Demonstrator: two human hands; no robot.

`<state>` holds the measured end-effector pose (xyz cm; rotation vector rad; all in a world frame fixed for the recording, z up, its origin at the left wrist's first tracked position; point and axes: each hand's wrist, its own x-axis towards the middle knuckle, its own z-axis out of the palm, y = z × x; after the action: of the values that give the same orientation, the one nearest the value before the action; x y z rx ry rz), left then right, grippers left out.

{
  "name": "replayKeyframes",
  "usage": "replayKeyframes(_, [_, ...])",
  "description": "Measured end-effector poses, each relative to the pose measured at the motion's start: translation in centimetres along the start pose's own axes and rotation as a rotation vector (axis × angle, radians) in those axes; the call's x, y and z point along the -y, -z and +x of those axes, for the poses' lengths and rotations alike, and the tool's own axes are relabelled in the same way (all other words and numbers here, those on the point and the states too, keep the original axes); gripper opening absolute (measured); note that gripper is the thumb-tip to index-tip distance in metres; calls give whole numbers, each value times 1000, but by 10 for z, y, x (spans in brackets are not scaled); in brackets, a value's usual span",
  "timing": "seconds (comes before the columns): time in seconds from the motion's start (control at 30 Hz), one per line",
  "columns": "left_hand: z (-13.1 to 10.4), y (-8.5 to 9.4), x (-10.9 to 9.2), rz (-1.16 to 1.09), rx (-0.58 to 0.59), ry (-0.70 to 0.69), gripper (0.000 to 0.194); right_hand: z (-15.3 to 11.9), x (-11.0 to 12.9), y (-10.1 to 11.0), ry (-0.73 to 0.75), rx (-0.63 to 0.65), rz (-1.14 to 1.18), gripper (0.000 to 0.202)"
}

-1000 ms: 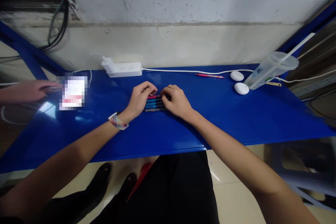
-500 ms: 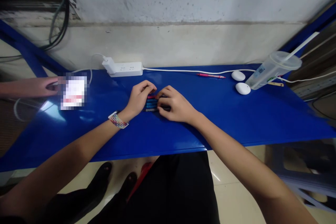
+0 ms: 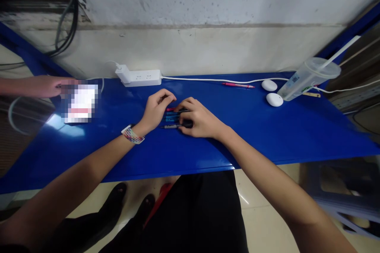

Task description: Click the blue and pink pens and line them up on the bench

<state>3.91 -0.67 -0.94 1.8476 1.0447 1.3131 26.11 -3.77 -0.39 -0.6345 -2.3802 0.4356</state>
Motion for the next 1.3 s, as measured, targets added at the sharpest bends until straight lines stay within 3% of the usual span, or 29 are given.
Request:
replayKeyframes(0.1, [-1,6,-5,60,74,-149,26,1,-3,0,-1,-126,41,7])
replayKeyframes(0.2, [-3,10,-7,186,168,-289,22,0,-8,2,-110,-277,-2,8])
replayKeyframes(0.37, [-2,9,-6,267,113,-342,9,0,-13,6,-385,-419,16,22])
replayKeyframes(0.47, [0,10,-4,259,52,-316,10,2,-16,11,-502,-511,212,23])
replayKeyframes(0.6, [3,14,0,250,-11,-305,10,5,-21,17,-608,-615,661,18])
replayKeyframes(0.9, [4,15,4,281,-47,-365,15,6,-22,18,-749,-638,861,26])
replayKeyframes(1.3, [6,20,4,212,-13,-325,15,4,-29,18,-690,-659,833,32])
